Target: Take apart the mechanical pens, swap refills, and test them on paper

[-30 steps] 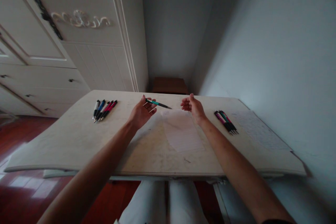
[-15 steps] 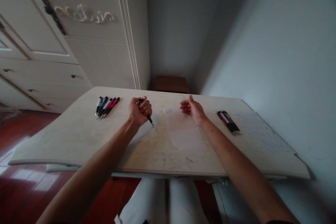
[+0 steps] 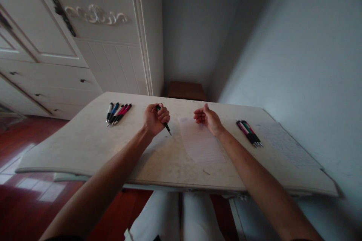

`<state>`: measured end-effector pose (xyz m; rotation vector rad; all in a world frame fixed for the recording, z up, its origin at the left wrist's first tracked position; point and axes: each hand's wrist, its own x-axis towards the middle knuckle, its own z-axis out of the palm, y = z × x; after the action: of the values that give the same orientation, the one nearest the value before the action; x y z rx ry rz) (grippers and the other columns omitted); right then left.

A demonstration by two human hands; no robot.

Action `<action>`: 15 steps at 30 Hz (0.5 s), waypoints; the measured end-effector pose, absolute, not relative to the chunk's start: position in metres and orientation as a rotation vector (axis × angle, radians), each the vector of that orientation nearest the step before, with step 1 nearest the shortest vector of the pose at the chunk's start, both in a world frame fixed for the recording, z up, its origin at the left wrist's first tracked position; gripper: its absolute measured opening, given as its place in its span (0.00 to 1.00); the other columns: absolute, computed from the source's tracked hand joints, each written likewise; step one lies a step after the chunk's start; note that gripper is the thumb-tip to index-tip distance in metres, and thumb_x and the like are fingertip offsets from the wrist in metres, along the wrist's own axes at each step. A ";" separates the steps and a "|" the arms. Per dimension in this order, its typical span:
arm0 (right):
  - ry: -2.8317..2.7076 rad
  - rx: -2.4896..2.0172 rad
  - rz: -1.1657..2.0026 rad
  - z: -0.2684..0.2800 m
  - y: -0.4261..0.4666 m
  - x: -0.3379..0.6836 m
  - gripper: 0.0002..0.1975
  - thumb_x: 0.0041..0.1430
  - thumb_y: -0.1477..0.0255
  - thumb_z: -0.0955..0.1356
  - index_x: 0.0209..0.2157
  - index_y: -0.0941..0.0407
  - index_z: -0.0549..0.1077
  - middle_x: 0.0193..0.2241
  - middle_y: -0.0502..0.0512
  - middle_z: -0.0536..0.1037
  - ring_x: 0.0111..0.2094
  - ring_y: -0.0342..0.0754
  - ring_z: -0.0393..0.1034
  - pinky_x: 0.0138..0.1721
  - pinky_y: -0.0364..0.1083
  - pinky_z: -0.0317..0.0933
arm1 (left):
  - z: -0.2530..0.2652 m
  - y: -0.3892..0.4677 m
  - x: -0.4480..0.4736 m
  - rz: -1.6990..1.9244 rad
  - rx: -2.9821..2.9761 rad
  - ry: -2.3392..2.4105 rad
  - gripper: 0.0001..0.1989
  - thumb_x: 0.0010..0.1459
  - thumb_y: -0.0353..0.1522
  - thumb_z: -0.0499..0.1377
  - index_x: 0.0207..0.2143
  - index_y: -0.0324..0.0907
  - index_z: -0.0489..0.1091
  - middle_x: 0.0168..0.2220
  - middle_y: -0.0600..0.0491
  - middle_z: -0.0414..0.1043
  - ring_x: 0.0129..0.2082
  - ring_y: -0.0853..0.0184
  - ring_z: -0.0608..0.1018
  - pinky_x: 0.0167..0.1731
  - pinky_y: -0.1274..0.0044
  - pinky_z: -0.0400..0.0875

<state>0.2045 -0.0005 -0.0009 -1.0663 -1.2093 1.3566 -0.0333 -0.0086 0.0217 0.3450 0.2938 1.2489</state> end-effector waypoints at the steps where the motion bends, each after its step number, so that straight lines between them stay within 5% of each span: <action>1: -1.213 -1.061 1.359 0.000 -0.001 0.205 0.35 0.52 0.38 0.62 0.29 0.58 0.76 0.25 0.56 0.79 0.24 0.44 0.71 0.27 0.43 0.65 | 0.022 -0.009 -0.033 1.251 0.359 0.292 0.19 0.65 0.32 0.45 0.23 0.38 0.66 0.16 0.59 0.51 0.13 0.75 0.57 0.14 0.82 0.51; 5: -1.211 -1.015 1.346 0.004 -0.002 0.207 0.35 0.51 0.38 0.62 0.29 0.57 0.76 0.25 0.56 0.78 0.24 0.44 0.71 0.27 0.44 0.66 | 0.021 -0.010 -0.032 1.234 0.387 0.292 0.17 0.63 0.35 0.47 0.27 0.38 0.69 0.22 0.54 0.61 0.19 0.72 0.65 0.21 0.78 0.62; 15: -1.188 -0.959 1.318 0.015 -0.003 0.211 0.34 0.51 0.38 0.62 0.29 0.57 0.76 0.26 0.56 0.78 0.25 0.44 0.71 0.28 0.44 0.66 | 0.024 -0.012 -0.026 1.206 0.418 0.326 0.13 0.60 0.33 0.49 0.27 0.38 0.70 0.22 0.54 0.61 0.20 0.71 0.65 0.22 0.77 0.61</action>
<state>0.2109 -0.0029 0.0151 -0.9588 -1.1882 1.3181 -0.0263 -0.0123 0.0238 0.4183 0.3259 1.2063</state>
